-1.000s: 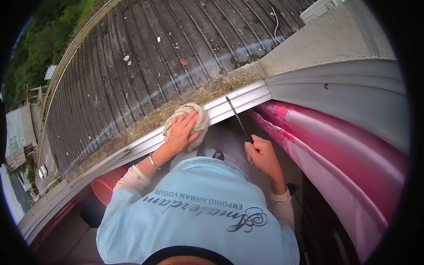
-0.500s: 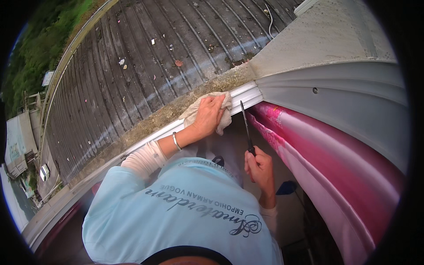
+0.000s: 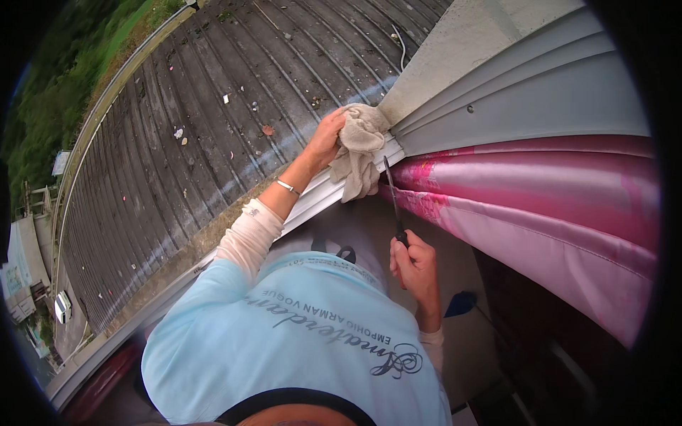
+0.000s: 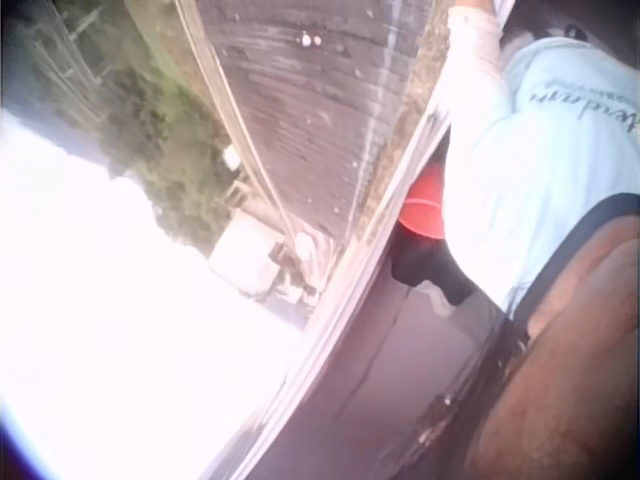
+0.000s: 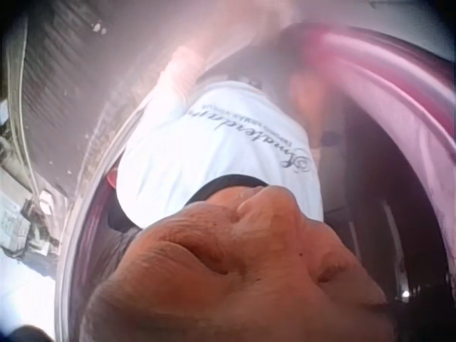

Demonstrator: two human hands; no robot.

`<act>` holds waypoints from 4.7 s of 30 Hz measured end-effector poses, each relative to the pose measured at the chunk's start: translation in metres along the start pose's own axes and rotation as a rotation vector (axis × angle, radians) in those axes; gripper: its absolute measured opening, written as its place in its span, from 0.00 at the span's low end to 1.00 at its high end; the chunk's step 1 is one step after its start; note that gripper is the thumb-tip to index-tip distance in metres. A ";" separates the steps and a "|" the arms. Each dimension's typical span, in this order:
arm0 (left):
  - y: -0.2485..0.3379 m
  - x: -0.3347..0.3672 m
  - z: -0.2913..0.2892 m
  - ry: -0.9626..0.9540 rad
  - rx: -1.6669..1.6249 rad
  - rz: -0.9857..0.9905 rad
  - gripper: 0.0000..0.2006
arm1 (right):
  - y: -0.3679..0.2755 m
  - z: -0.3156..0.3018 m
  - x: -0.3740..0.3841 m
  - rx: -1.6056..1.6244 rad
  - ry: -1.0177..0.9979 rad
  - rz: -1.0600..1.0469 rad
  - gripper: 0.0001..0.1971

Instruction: The person uses a cloth and a screwdriver to scrape and wipe debris from a window frame, then rinses the cloth in a pink bucket and wipes the floor. The person handles a cloth, screwdriver, and bucket while cleaning the frame and floor.

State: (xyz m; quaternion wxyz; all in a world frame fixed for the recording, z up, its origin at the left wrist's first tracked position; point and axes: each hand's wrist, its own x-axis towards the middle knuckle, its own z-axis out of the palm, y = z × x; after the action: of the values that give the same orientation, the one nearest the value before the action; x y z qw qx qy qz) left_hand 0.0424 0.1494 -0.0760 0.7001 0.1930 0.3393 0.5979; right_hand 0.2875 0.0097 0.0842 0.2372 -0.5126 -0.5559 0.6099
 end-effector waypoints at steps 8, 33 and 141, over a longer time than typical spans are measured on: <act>0.057 -0.089 -0.020 0.088 0.050 0.002 0.18 | 0.007 0.022 -0.010 0.044 0.100 0.010 0.11; -0.042 0.021 0.035 -0.588 1.835 0.564 0.14 | 0.014 0.028 -0.020 0.134 0.182 0.172 0.10; 0.073 -0.015 0.036 -0.550 1.517 -0.220 0.21 | 0.064 0.083 0.209 1.260 0.435 0.295 0.04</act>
State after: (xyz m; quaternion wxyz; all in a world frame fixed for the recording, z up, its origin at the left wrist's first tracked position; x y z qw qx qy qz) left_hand 0.0158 0.1552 0.0017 0.4918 0.7204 0.4848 0.0644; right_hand 0.1562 0.1363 -0.0622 0.5109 -0.4583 0.0413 0.7261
